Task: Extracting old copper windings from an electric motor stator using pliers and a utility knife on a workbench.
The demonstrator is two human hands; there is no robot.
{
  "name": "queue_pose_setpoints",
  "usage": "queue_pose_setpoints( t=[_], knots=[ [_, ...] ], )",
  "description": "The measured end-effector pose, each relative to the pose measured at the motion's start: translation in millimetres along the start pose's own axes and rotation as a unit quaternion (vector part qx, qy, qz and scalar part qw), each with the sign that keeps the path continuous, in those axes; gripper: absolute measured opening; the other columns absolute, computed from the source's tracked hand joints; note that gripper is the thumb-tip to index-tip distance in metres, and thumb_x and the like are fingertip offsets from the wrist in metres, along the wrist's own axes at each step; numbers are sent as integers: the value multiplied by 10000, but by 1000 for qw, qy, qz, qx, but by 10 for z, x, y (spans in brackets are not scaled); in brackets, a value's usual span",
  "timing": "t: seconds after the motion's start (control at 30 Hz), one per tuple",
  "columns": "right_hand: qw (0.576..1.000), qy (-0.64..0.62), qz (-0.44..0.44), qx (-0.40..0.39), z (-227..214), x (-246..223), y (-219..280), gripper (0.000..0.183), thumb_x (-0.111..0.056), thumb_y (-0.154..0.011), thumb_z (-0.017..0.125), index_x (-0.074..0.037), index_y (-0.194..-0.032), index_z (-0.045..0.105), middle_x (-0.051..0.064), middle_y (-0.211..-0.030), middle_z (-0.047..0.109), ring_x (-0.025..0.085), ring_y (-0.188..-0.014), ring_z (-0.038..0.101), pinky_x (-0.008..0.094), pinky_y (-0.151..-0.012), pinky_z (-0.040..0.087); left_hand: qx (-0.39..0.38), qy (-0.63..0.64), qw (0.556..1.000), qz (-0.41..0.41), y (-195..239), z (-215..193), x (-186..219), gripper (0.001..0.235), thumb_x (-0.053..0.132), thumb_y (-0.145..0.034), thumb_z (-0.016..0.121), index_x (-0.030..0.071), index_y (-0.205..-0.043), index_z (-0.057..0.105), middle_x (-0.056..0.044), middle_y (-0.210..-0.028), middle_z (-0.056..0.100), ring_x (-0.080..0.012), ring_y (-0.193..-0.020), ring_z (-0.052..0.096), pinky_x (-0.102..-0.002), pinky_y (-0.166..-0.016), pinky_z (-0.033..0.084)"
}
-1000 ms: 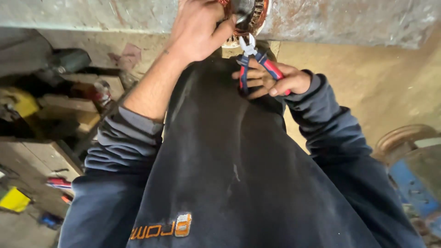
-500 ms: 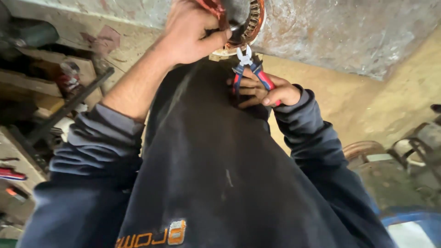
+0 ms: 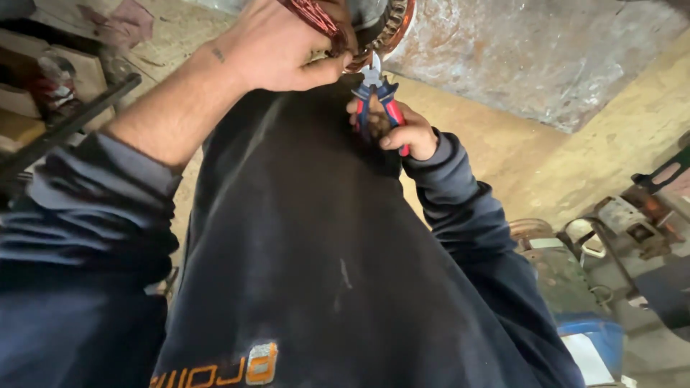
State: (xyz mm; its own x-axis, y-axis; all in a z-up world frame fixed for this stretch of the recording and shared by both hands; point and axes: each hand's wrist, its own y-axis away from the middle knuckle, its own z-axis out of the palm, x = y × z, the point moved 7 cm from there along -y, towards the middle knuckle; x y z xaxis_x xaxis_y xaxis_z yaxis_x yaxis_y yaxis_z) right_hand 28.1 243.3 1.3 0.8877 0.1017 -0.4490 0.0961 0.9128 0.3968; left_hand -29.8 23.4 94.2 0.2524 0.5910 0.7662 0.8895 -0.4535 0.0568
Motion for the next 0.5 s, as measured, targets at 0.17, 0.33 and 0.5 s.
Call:
queue_pose_setpoints(
  t=[0.17, 0.33, 0.5],
  knots=[
    [990, -138, -9, -36, 217, -10, -90, 636, -159, -689, 630, -32, -1305, 533, 169, -1196, 648, 263, -1120, 605, 338, -1022, 449, -7, -25, 1000, 4, -38, -37, 31, 195, 319, -978, 735, 129, -1013, 763, -25, -1004, 695, -259, -931, 677, -428, -733, 485],
    [988, 29, 57, 143, 134, -111, 42, 598, -36, -680, 598, -18, -1275, 535, 102, -1014, 589, 257, -922, 575, 371, -843, 496, 26, -68, 994, 78, -76, -167, 162, 424, 470, -823, 782, 109, -1036, 714, -29, -997, 690, -252, -898, 662, -416, -692, 512],
    [820, 476, 46, 314, 214, -612, 100, 530, -82, -769, 657, -1, -1281, 545, 188, -978, 606, 371, -927, 619, 426, -819, 516, 76, -264, 951, 140, -26, -60, 155, 486, 523, -815, 806, 202, -1161, 686, 54, -940, 635, -154, -906, 623, -364, -883, 463]
  ],
)
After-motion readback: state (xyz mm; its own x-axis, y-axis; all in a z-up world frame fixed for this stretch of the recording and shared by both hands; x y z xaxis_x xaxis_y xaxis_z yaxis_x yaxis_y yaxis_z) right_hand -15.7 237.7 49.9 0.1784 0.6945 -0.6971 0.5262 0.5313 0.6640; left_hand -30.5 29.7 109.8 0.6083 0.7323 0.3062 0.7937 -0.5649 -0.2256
